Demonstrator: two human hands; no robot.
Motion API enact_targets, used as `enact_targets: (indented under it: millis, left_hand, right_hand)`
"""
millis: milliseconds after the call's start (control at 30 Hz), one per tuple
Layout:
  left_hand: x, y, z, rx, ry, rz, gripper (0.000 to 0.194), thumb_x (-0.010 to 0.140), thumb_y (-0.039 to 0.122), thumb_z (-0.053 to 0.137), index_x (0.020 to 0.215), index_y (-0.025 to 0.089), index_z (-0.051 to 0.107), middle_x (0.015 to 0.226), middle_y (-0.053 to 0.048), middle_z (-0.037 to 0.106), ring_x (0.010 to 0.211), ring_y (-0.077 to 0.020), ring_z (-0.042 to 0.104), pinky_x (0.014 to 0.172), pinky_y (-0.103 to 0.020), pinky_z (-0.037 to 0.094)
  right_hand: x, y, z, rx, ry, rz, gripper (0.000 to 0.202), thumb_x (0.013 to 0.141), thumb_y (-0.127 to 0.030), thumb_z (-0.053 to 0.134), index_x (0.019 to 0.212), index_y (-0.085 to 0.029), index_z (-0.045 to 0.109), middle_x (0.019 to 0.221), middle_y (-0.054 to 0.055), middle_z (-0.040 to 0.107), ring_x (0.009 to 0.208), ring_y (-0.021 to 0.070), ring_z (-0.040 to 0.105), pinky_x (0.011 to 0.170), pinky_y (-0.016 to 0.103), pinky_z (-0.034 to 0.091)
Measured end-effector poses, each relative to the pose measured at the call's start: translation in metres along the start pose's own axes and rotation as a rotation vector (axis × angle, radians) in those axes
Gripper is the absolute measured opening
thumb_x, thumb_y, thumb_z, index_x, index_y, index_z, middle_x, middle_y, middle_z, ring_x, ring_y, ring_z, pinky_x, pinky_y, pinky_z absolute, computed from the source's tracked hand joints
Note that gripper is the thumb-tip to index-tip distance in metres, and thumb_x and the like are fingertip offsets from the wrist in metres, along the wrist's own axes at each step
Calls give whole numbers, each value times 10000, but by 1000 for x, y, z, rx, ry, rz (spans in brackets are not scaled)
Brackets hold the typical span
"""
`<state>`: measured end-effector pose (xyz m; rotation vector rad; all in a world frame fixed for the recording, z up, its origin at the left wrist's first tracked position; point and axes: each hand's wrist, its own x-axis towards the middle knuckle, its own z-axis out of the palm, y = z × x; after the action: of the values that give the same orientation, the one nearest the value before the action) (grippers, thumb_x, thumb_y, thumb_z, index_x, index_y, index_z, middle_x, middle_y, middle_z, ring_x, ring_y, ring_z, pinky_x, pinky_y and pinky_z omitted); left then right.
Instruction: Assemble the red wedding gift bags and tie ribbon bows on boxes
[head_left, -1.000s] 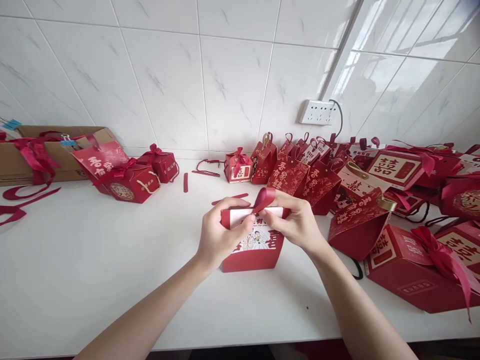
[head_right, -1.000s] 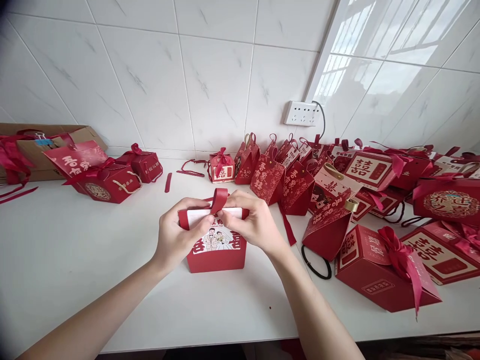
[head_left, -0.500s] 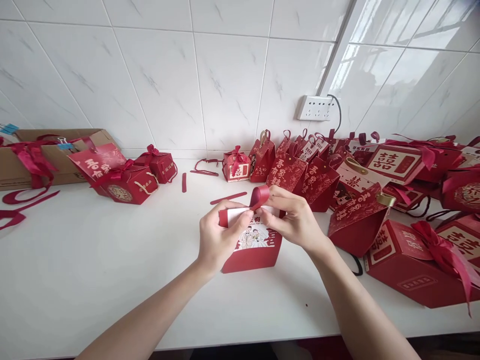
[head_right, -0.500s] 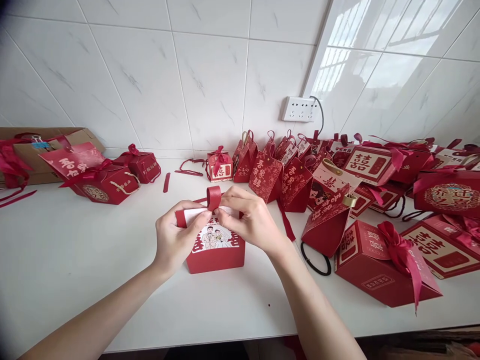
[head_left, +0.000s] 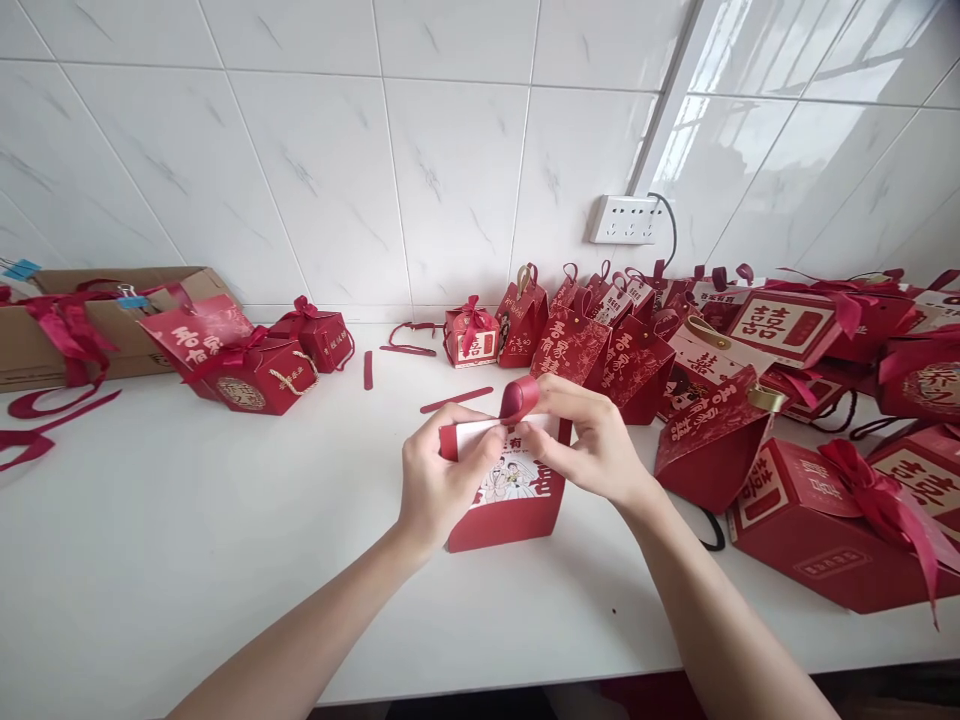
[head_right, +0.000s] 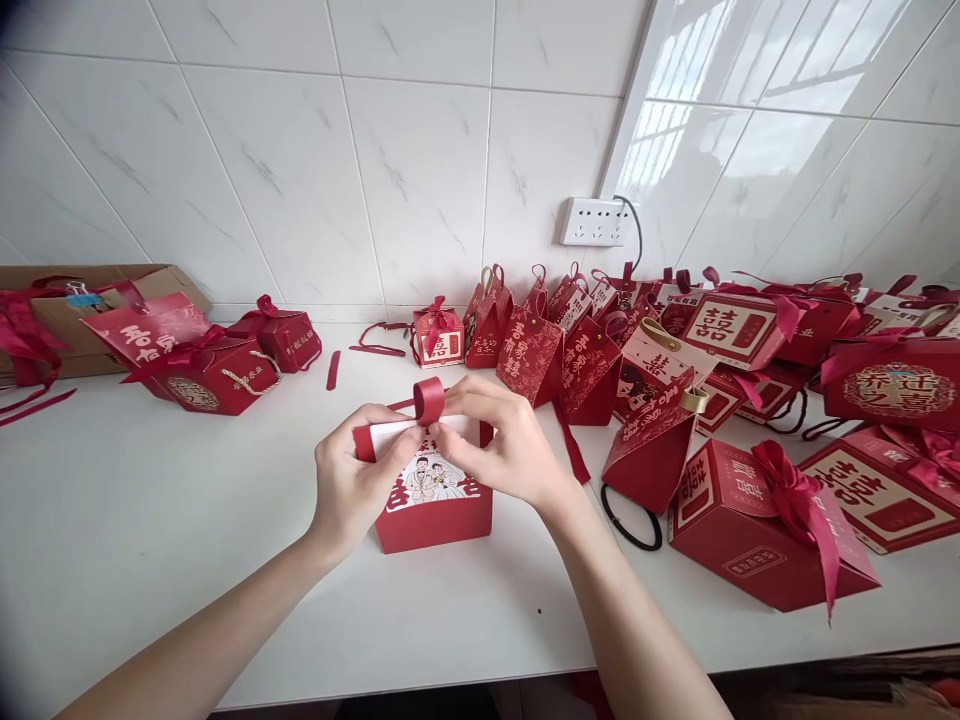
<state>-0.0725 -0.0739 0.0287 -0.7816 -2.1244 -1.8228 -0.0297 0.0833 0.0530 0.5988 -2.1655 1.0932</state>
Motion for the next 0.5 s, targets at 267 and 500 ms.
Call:
enact_targets:
  millis: [267, 500]
  left_hand:
    - [2, 3, 2, -45, -10, -6, 90, 727, 256, 650, 685, 198, 596, 560, 62, 601, 483, -79, 530, 460, -167, 429]
    - [1, 1, 2, -78, -14, -14, 89, 740, 269, 651, 704, 199, 609, 588, 57, 625, 514, -75, 553, 478, -155, 441]
  right_hand:
    - [0, -5, 13, 92, 213, 158, 88, 817, -245, 623, 741, -201, 625, 738, -4, 623, 676, 122, 573, 617, 251, 471]
    - [-2, -5, 20, 82, 295, 147, 128, 801, -230, 652, 703, -192, 579, 692, -29, 575, 637, 94, 536, 585, 215, 436]
